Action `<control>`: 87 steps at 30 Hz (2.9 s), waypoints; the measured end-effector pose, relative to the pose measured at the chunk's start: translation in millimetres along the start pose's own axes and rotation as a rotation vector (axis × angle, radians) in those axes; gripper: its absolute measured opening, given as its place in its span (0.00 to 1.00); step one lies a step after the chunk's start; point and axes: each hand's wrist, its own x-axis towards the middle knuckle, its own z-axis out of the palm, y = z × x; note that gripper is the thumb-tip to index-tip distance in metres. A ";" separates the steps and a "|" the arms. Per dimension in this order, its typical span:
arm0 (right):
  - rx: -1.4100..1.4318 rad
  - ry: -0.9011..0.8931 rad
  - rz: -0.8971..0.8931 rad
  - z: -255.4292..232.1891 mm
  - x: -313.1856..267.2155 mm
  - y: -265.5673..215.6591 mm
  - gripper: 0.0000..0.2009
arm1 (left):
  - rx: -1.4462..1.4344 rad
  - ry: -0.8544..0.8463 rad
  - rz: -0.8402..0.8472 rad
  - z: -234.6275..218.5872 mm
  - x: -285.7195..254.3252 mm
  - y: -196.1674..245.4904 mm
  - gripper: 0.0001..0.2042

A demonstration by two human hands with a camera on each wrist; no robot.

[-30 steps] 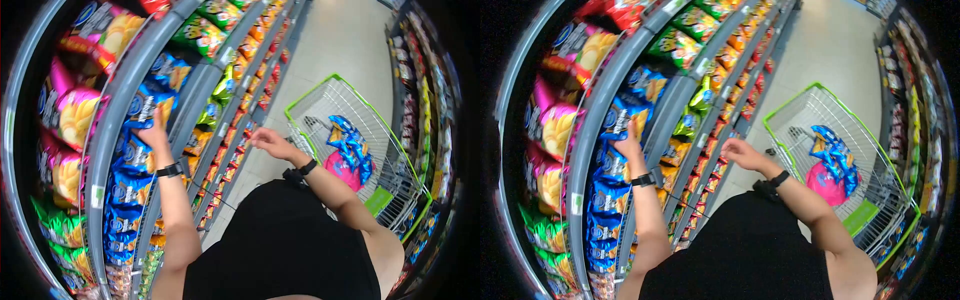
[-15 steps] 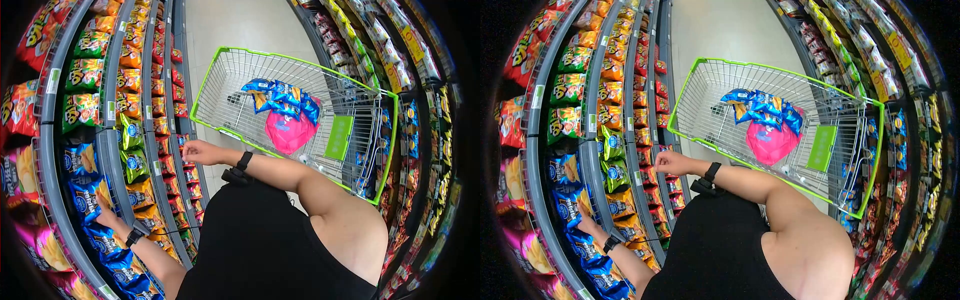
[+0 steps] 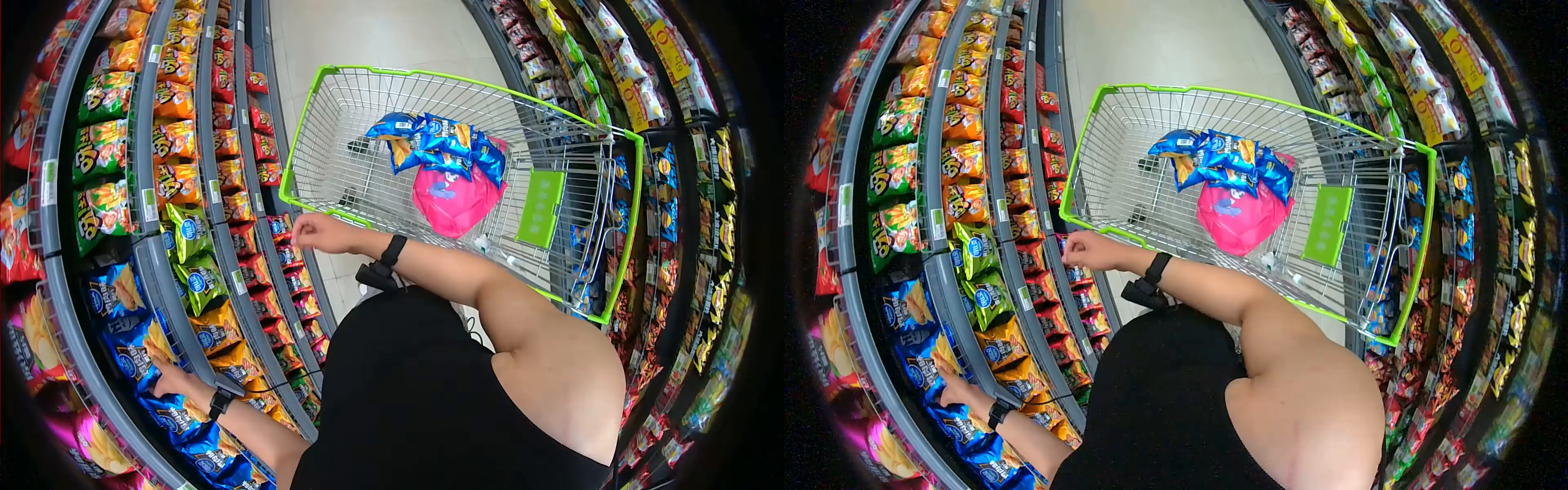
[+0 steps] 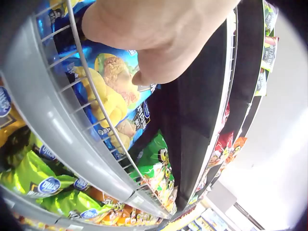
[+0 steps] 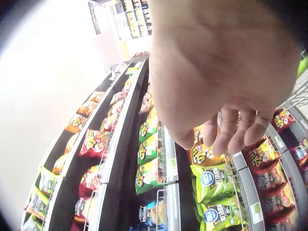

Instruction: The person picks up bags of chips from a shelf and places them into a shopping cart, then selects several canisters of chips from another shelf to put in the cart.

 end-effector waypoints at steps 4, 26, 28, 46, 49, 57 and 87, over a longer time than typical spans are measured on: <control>0.138 0.154 0.028 -52.1 8.0 19.2 0.11 | 0.211 0.242 0.339 5.6 -10.6 7.7 0.47; 0.208 0.808 0.143 -439.8 28.4 274.7 0.23 | 0.077 -1.375 0.236 58.1 -305.1 13.6 0.06; 0.228 0.842 0.093 -449.2 29.5 281.3 0.18 | 0.139 -1.296 0.212 59.4 -290.5 -0.1 0.07; -0.143 0.908 -0.225 -197.4 -18.9 67.1 0.15 | 0.006 -1.344 0.363 21.4 -282.1 -28.2 0.09; -0.803 0.865 -0.462 -142.2 -33.7 13.6 0.14 | -0.078 -1.303 0.361 16.8 -274.3 -31.5 0.09; -1.256 0.366 -0.714 -20.5 -26.2 -45.7 0.04 | -0.459 -1.207 0.186 4.3 -262.5 -32.7 0.16; -0.765 -0.933 -0.501 278.5 -13.8 18.5 0.31 | -1.253 -0.684 -0.377 -211.1 -183.8 -121.7 0.56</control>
